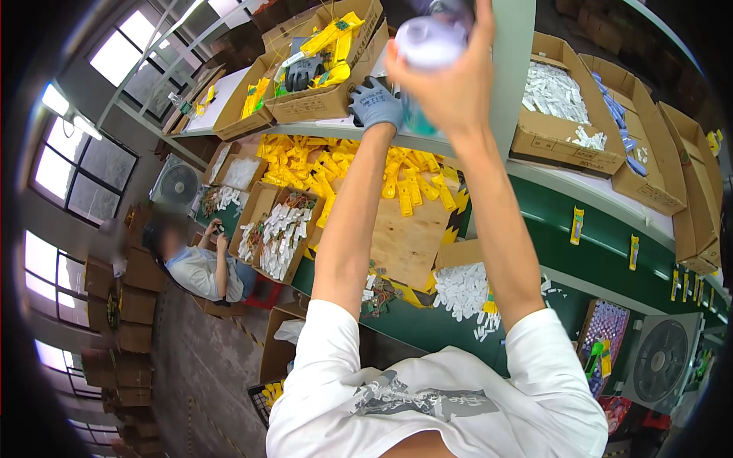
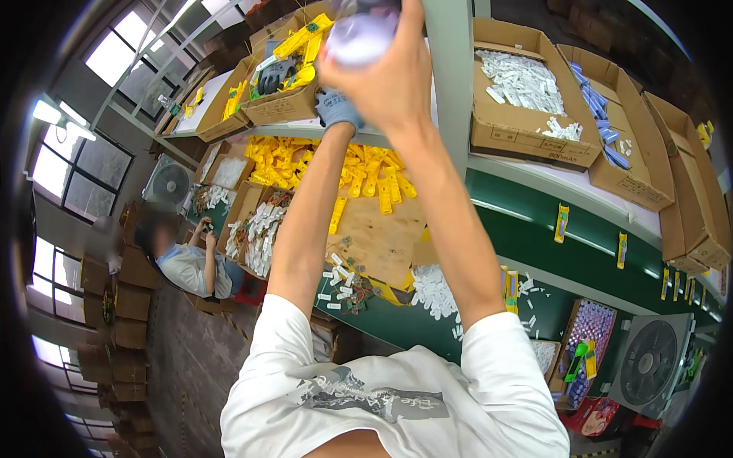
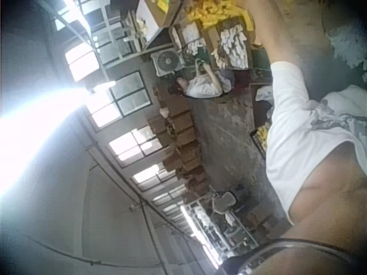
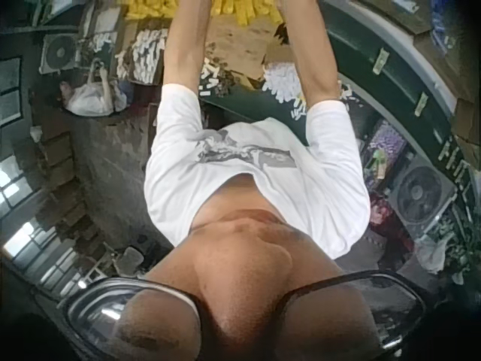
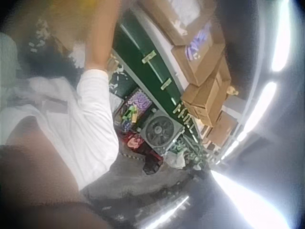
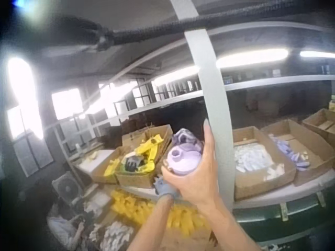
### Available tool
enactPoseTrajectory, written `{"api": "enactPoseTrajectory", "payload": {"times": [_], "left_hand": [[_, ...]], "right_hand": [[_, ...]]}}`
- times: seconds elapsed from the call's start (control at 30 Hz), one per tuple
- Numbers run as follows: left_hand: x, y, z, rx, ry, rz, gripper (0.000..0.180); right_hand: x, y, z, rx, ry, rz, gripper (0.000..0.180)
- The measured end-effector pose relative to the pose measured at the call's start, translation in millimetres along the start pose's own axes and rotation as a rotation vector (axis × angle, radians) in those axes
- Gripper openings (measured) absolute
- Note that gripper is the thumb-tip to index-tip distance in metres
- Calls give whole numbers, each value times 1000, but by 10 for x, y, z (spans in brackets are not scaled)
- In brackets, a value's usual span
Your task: The recorder is assembling small electronic components into plastic yellow toy housings on an assembly line.
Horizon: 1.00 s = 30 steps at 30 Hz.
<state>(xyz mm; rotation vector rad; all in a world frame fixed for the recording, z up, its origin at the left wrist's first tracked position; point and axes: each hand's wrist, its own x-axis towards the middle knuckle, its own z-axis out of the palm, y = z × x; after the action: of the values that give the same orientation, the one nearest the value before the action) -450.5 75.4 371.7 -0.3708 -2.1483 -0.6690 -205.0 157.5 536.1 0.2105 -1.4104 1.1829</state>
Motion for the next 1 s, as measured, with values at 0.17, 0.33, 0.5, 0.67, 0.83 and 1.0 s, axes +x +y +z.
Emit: {"api": "enactPoseTrajectory", "payload": {"times": [0.17, 0.33, 0.5, 0.67, 0.83, 1.0], "left_hand": [[-210, 888, 167, 416, -369, -184, 72], [-30, 973, -329, 339, -475, -165, 88], [-235, 751, -620, 141, -317, -153, 75], [-1526, 739, -1265, -325, 135, 123, 39], [-4312, -354, -1529, -99, -387, -282, 37], [-5831, -675, -1786, -70, -867, -292, 52]], "right_hand": [[-823, -85, -895, -18, -142, -36, 134], [-933, -708, -1403, 220, -227, -31, 95], [-875, -1458, -1325, 382, 155, 72, 53], [-823, -1861, -1441, 448, 356, -127, 46], [-941, -1788, -1287, 528, 207, -240, 58], [-936, -1966, -1296, 542, 156, -281, 54]]}}
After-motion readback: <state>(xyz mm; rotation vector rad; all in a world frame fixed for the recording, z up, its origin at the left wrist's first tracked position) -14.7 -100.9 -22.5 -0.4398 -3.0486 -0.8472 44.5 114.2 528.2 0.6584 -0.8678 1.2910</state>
